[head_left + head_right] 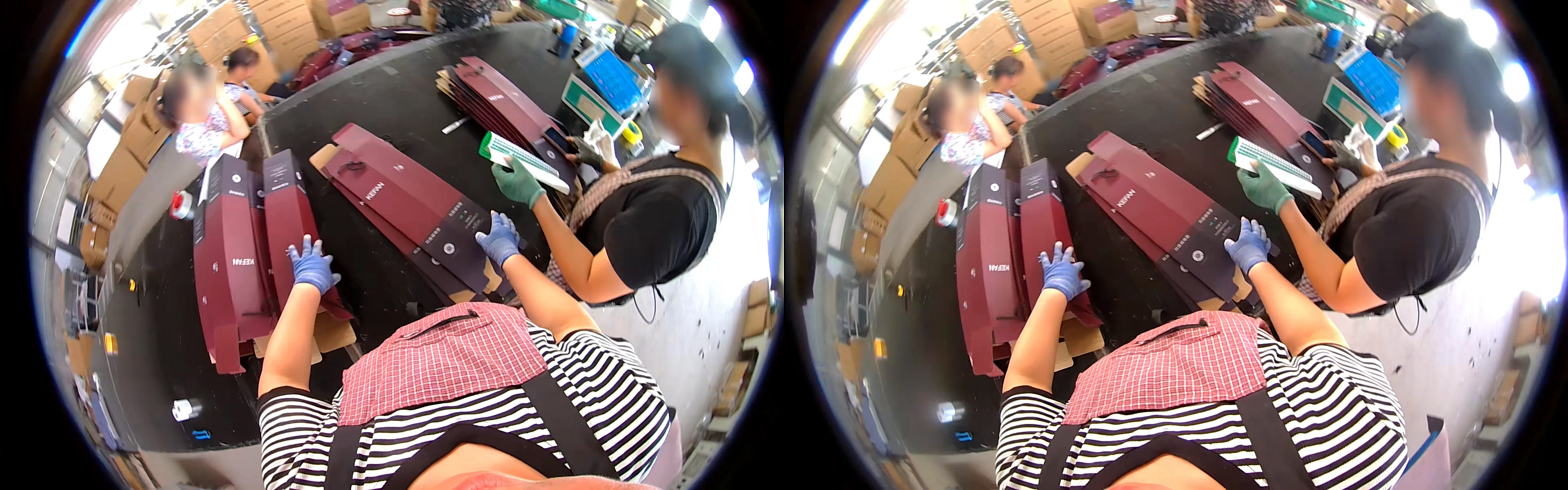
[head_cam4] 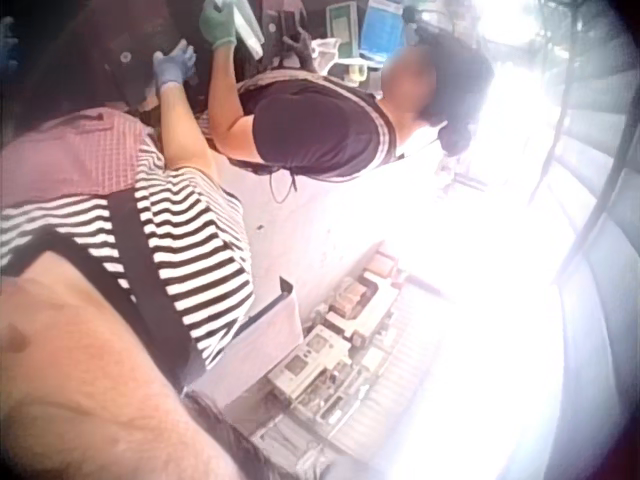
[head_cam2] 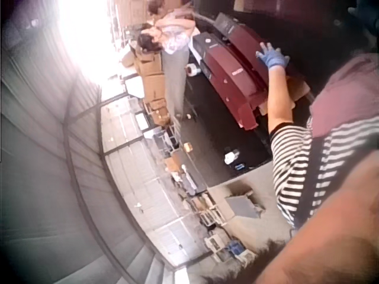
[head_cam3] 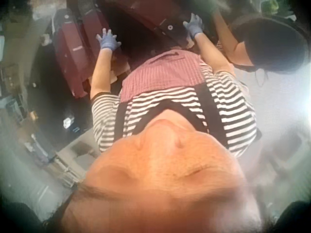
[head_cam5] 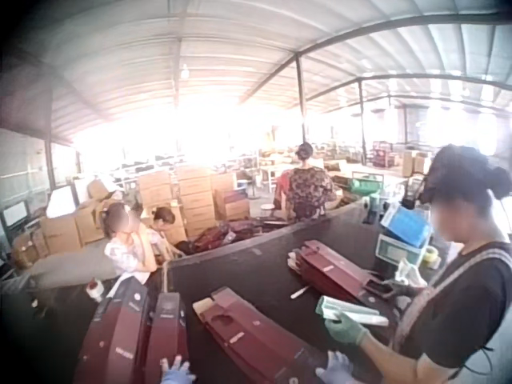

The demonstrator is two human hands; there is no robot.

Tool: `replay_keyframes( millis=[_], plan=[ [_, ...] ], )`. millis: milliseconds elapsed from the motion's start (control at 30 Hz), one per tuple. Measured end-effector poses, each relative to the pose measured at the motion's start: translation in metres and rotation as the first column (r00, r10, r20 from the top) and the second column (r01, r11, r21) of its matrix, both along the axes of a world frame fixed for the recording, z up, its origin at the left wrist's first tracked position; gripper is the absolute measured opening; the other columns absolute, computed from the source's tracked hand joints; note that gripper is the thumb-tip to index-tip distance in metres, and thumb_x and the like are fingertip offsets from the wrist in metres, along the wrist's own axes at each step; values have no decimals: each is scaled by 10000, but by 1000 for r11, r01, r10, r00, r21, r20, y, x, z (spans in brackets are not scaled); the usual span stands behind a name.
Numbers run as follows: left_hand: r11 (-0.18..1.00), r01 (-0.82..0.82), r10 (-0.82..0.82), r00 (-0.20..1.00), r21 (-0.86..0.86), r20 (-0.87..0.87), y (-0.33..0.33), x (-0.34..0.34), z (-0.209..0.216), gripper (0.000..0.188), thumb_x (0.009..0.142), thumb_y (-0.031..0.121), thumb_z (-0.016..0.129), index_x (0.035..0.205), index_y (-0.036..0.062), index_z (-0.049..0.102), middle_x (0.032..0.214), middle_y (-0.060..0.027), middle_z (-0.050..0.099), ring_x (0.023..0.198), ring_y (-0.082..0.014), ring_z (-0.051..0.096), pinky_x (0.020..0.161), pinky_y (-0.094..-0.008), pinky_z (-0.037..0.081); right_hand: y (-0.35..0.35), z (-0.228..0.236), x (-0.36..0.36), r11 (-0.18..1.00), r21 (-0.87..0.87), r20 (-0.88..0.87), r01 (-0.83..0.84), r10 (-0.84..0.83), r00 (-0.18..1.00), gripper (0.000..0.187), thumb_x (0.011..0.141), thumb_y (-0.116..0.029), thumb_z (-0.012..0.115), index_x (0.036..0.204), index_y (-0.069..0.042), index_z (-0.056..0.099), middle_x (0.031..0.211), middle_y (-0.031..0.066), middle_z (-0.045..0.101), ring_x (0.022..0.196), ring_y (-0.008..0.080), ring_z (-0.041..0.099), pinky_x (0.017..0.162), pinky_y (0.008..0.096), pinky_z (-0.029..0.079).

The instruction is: The person manually folds and shapes pre-cut cardboard wine boxes by hand, interlocking the bottom and top flaps to form stable boxes, and then arranges them onto a stack on the work table.

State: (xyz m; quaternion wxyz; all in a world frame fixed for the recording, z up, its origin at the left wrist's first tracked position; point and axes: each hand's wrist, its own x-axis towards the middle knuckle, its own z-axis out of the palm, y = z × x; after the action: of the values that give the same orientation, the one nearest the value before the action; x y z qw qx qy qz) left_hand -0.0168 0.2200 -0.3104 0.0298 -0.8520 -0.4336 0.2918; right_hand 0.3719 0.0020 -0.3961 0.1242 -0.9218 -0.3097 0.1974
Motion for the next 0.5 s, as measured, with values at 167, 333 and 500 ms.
replay_keyframes(
  millis=[167, 333, 500],
  plan=[
    [993, -58, 62, 998, 100, -33, 32, -24, -11, 685, 872, 490, 737, 1477, 212, 579, 1693, -73, 314, 1609, -324, 126, 1233, -701, 101, -10, 24, 14, 988, -150, -100, -39, 24, 995, 902, 827, -545, 786, 1558, -157, 426, 1561, 158, 473, 1456, 343, 432, 1202, 521, 325],
    [995, -63, 55, 993, 72, 103, 15, -4, -19, 752, 884, 484, 730, 1545, 211, 495, 1702, -79, 289, 1609, -320, 118, 1240, -678, 112, -16, 14, 28, 998, -60, -7, -31, 31, 999, 772, 774, -566, 822, 1359, -100, 629, 1357, 185, 647, 1255, 356, 622, 1042, 487, 500],
    [975, 214, -220, 880, 61, 421, -44, 42, -46, 1093, 782, 451, 830, 1661, 209, 228, 1713, -102, 240, 1601, -328, 148, 1257, -601, 158, -5, 30, 19, 902, 327, -175, -282, 352, 920, 616, 815, -499, 787, 1174, -2, 728, 1162, 272, 715, 1113, 410, 689, 968, 442, 544]
  ],
)
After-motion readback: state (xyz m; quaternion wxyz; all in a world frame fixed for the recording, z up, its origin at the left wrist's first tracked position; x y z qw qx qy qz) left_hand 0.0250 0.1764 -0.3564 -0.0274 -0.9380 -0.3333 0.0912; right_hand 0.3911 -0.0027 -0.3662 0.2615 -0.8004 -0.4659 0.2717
